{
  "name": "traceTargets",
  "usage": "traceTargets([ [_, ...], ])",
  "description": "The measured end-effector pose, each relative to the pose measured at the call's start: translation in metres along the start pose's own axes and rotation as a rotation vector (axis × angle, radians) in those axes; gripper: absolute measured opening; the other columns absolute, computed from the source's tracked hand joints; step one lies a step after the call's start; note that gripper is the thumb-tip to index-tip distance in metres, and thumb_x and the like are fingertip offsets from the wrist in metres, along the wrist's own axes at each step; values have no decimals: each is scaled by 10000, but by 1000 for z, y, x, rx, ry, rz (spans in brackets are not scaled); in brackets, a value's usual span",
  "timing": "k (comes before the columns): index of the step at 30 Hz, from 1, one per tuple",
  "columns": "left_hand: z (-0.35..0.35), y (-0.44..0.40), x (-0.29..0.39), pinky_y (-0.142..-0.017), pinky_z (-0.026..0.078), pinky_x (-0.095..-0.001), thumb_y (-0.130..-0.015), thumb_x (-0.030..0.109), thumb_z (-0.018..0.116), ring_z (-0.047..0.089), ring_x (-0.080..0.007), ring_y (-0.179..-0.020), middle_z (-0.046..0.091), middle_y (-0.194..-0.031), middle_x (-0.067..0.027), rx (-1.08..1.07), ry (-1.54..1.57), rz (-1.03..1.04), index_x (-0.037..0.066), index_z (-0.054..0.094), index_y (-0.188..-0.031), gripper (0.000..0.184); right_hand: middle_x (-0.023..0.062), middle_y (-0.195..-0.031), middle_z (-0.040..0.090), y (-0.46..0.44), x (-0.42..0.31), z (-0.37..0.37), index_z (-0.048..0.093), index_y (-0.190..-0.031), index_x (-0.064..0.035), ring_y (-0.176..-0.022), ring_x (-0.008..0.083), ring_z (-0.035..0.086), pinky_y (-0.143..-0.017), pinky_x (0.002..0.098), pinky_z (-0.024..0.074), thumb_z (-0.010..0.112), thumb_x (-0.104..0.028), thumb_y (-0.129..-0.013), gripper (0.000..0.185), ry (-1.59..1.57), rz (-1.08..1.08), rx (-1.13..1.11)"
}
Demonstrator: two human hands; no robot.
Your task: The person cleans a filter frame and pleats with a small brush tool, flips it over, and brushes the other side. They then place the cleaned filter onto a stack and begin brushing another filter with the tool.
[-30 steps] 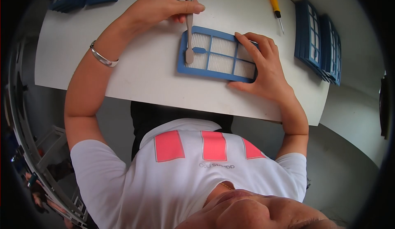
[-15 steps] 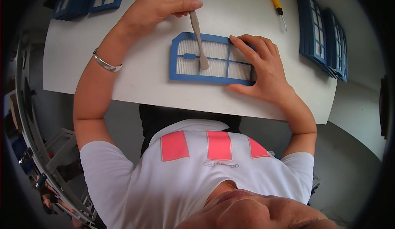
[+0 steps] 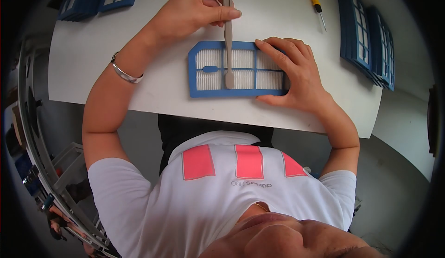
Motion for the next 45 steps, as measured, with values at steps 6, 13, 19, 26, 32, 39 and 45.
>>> traceTargets([
  [6,-42,-1,0,-653,531,-217,-935,123,731,610,-99,-751,594,-862,-37,216,7,30,-2,376,-1416,610,76,-1302,586,-1,-1,0,553,-1423,-145,-1137,300,545,-978,450,408,831,-514,-616,929,-9,-7,-8],
  [13,-41,-3,2,-675,534,-225,-943,134,723,599,-99,-768,592,-872,-39,215,97,140,-1,388,-1422,600,79,-1295,584,-1,-4,1,551,-1424,-141,-1142,302,542,-981,450,406,833,-515,-625,927,-17,-23,-14],
  [19,-50,-4,-2,-671,523,-245,-952,127,710,579,-103,-747,567,-865,-31,269,40,134,-13,355,-1465,639,85,-1291,584,-1,-4,1,546,-1426,-137,-1140,307,543,-983,451,406,832,-508,-630,924,-4,-22,-18],
  [26,-25,-5,-3,-652,511,-231,-949,123,713,580,-96,-743,565,-846,-28,90,72,92,-19,370,-1464,635,84,-1295,586,-2,-6,1,543,-1425,-135,-1136,307,549,-979,450,407,825,-511,-635,920,-1,-29,-9],
  [32,-20,-2,-2,-665,531,-231,-943,129,724,603,-108,-749,602,-870,-48,66,128,90,-2,369,-1432,618,81,-1303,587,-2,-7,1,545,-1423,-132,-1136,305,550,-980,448,407,824,-507,-628,922,9,-31,-10],
  [39,-36,-4,-7,-661,535,-233,-944,118,723,604,-105,-764,590,-899,-56,179,76,73,16,371,-1421,602,75,-1311,590,-3,-5,1,550,-1421,-132,-1133,305,552,-977,450,406,828,-502,-624,921,-18,-30,3],
  [45,-26,-4,-1,-664,541,-225,-940,143,732,613,-105,-776,599,-913,-62,119,163,144,18,380,-1401,593,70,-1300,600,-3,-8,2,554,-1417,-137,-1127,299,555,-970,441,404,839,-500,-611,929,-21,-57,-13],
])
Point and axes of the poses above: each hand's wrist, its own y-axis away from the middle knuckle, its own z-axis out of the palm, x = y × z, the point moved 10 cm from there along -y, towards the middle knuckle
